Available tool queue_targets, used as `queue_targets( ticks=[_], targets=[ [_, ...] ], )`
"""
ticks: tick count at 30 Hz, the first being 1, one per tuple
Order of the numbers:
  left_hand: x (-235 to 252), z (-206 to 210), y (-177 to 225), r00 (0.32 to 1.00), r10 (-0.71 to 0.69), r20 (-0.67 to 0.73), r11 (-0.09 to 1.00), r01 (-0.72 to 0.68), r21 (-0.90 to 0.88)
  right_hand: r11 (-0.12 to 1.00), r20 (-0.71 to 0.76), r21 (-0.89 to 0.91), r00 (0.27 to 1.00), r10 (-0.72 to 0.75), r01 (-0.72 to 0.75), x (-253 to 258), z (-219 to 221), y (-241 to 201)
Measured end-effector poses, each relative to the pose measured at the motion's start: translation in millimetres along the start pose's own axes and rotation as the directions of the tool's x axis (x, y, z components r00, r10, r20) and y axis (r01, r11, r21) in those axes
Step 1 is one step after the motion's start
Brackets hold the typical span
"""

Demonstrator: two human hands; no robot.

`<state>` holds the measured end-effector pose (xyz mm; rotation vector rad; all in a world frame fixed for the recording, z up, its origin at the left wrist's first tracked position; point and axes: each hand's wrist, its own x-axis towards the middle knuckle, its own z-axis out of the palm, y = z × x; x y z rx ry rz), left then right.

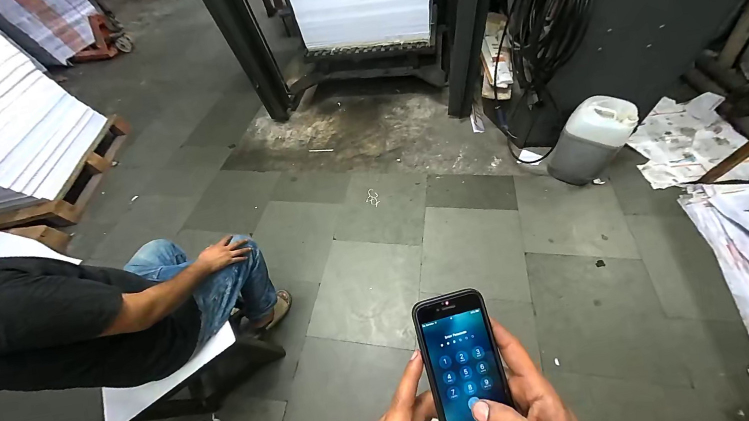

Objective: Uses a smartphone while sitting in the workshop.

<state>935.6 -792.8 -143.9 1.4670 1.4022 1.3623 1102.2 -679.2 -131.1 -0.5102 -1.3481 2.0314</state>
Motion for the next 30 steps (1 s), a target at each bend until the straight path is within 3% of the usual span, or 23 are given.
queue_targets(
  ticks=[19, 23, 30],
  targets=[
    [1, 2, 6, 0.999, -0.028, 0.022, 1.0, 0.027, 0.012, 0.999, 0.03, 0.031, 1.0, -0.011, 0.01, -3, -4, 0],
    [1, 2, -1, 1.0, -0.002, 0.001, 1.0, 0.002, 0.021, 0.999, 0.09, 0.019, 0.995, -0.048, 0.047, -3, -10, 4],
    [-2, 0, -11, 0.999, -0.047, -0.002, 0.999, 0.047, -0.009, 0.997, 0.19, 0.075, 0.982, -0.003, -0.011, -6, -19, 12]
  ],
)
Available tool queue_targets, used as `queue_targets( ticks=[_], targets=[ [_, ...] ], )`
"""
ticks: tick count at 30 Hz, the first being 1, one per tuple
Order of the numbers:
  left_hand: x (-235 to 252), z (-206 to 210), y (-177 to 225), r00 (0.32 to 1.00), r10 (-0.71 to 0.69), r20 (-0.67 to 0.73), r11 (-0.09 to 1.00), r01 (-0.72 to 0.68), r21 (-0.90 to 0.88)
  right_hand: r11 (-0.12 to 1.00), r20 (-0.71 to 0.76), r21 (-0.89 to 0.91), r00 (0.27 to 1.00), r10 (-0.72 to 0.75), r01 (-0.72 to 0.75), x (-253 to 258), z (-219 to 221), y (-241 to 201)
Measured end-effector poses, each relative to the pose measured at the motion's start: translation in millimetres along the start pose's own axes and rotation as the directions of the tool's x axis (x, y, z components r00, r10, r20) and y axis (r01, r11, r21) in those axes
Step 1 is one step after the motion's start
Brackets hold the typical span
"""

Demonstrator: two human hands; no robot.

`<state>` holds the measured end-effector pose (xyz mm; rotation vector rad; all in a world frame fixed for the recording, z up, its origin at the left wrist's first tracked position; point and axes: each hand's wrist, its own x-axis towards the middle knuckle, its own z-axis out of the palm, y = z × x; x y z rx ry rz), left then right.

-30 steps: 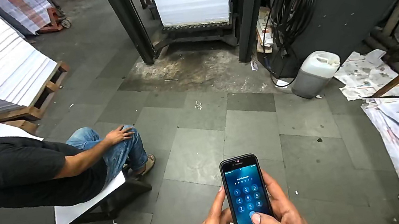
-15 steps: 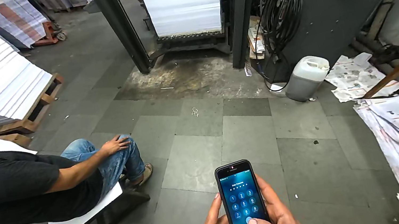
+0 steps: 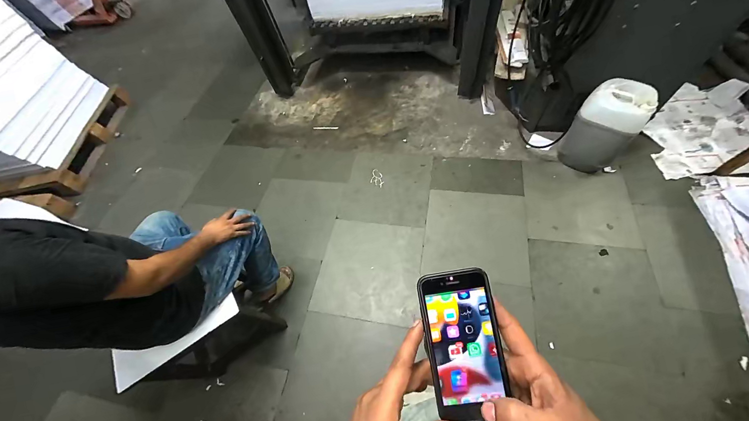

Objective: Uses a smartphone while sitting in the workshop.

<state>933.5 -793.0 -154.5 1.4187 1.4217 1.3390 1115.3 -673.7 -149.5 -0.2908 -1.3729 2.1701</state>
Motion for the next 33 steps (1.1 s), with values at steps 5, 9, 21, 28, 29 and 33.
queue_targets(
  ticks=[5, 9, 21, 28, 29, 33],
  targets=[
    [-1, 1, 0, 1.0, -0.03, 0.004, 1.0, 0.03, -0.004, 0.999, 0.015, 0.039, 1.0, 0.026, -0.027, -1, -2, 2],
    [1, 0, -1, 0.999, -0.035, 0.007, 0.999, 0.035, -0.021, 0.999, 0.008, 0.032, 0.999, 0.035, -0.035, 0, -1, 3],
    [1, 1, -2, 0.998, -0.053, 0.027, 0.998, 0.054, -0.025, 0.996, -0.125, 0.092, 0.992, 0.019, -0.008, 0, -1, 11],
    [5, 3, 1, 0.999, -0.034, 0.009, 0.998, 0.035, -0.047, 0.989, -0.173, 0.15, 0.985, 0.009, 0.017, -2, -1, 14],
    [7, 4, 2, 1.0, -0.03, -0.01, 0.996, 0.029, -0.083, 0.988, -0.168, 0.15, 0.986, 0.003, 0.023, -2, -1, 14],
    [17, 7, 5, 0.99, -0.064, -0.124, 0.986, 0.044, -0.16, 0.992, -0.137, 0.123, 0.991, -0.004, 0.021, -3, 3, 13]
  ],
)
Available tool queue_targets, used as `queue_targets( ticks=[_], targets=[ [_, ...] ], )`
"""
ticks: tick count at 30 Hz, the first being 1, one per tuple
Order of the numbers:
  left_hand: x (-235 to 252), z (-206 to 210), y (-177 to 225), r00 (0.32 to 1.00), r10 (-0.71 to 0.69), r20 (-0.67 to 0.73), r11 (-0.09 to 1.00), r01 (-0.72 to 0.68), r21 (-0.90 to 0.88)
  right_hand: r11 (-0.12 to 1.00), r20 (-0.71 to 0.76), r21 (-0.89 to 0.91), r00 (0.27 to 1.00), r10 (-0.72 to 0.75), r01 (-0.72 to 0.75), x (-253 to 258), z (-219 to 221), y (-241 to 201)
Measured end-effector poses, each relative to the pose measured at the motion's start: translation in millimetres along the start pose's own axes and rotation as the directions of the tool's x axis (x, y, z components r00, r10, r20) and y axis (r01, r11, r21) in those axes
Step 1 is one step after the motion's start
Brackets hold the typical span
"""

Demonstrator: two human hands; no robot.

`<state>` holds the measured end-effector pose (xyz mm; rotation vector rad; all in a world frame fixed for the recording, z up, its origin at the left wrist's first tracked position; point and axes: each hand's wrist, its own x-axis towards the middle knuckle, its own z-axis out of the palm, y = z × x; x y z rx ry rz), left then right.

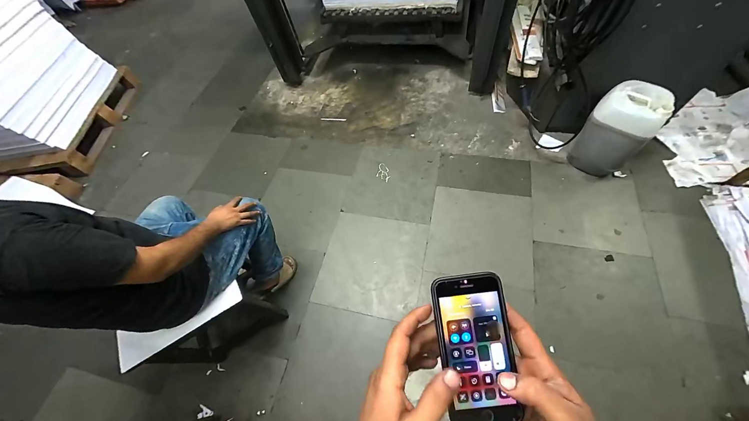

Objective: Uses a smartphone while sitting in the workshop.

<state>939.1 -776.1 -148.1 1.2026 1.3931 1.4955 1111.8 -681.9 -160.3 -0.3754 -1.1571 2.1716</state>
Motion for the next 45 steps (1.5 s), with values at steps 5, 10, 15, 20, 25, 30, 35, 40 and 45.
queue_targets(
  ticks=[5, 10, 15, 20, 25, 30, 35, 40, 45],
  targets=[
    [14, -1, 8, 0.987, -0.049, -0.155, 0.999, 0.052, 0.014, 0.995, 0.038, -0.093, 0.999, 0.034, -0.03, -1, 6, -1],
    [19, 3, 9, 0.97, -0.04, -0.238, 0.996, 0.059, 0.072, 0.992, 0.06, -0.123, 0.997, 0.041, -0.034, -1, 9, -3],
    [16, 0, 6, 0.971, -0.031, -0.236, 0.998, 0.042, 0.044, 0.99, 0.064, -0.136, 0.997, 0.035, -0.026, -1, 9, -2],
    [11, -5, 6, 0.977, -0.042, -0.207, 0.999, 0.04, -0.014, 0.992, 0.081, -0.125, 0.996, 0.046, -0.035, 0, 8, 1],
    [9, -6, 4, 0.974, -0.049, -0.222, 0.998, 0.041, -0.04, 0.992, 0.092, -0.121, 0.994, 0.052, -0.041, 0, 8, 3],
    [8, -6, 3, 0.976, -0.047, -0.215, 0.998, 0.037, -0.05, 0.991, 0.071, -0.126, 0.996, 0.061, -0.052, -1, 9, 3],
    [8, -6, 1, 0.976, -0.044, -0.215, 0.998, 0.031, -0.062, 0.992, 0.069, -0.116, 0.996, 0.063, -0.055, -1, 9, 4],
    [7, -5, 2, 0.976, -0.047, -0.214, 0.997, 0.032, -0.074, 0.993, 0.068, -0.108, 0.996, 0.059, -0.052, -2, 9, 4],
    [7, -5, 2, 0.975, -0.042, -0.22, 0.998, 0.031, -0.055, 0.99, 0.067, -0.129, 0.996, 0.063, -0.054, -3, 10, 4]
  ],
)
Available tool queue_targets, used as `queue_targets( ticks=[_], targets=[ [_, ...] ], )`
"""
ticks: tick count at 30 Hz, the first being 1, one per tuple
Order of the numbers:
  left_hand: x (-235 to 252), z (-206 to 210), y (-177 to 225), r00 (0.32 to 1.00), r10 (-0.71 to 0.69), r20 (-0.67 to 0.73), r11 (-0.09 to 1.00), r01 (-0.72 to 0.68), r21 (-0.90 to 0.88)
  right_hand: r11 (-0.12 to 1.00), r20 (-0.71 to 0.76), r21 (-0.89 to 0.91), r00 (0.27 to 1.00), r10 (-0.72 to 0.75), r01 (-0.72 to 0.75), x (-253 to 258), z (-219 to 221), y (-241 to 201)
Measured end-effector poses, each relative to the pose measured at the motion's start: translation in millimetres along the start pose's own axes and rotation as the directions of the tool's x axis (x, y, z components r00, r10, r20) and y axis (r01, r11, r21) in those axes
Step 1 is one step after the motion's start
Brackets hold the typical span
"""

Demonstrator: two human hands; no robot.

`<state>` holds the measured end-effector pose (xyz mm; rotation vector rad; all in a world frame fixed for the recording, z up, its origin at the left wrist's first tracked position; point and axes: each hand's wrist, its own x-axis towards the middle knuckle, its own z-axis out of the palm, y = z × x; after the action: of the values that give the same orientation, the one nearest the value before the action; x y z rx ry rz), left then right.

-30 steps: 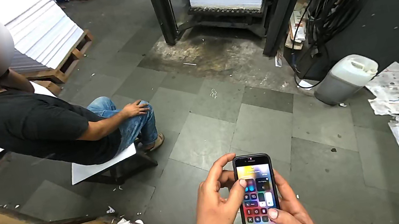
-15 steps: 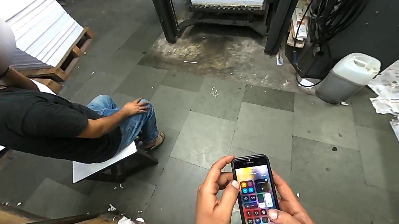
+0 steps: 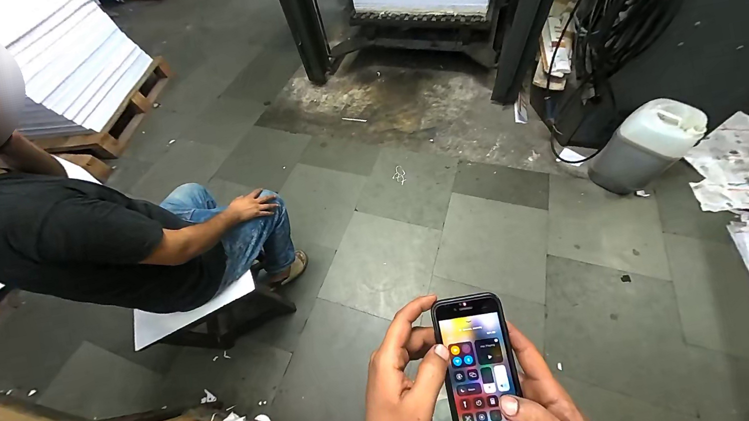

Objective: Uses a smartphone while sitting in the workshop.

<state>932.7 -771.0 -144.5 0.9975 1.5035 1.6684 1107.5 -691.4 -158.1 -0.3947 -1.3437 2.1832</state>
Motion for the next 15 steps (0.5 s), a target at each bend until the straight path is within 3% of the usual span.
queue_targets(
  ticks=[15],
  targets=[
    [2.0, 5.9, 0.1, 0.998, 0.029, -0.06, 0.999, -0.026, 0.041, 1.0, 0.017, 0.018, 1.0, 0.009, -0.01, 1.7, 1.7, -3.0]
  ],
)
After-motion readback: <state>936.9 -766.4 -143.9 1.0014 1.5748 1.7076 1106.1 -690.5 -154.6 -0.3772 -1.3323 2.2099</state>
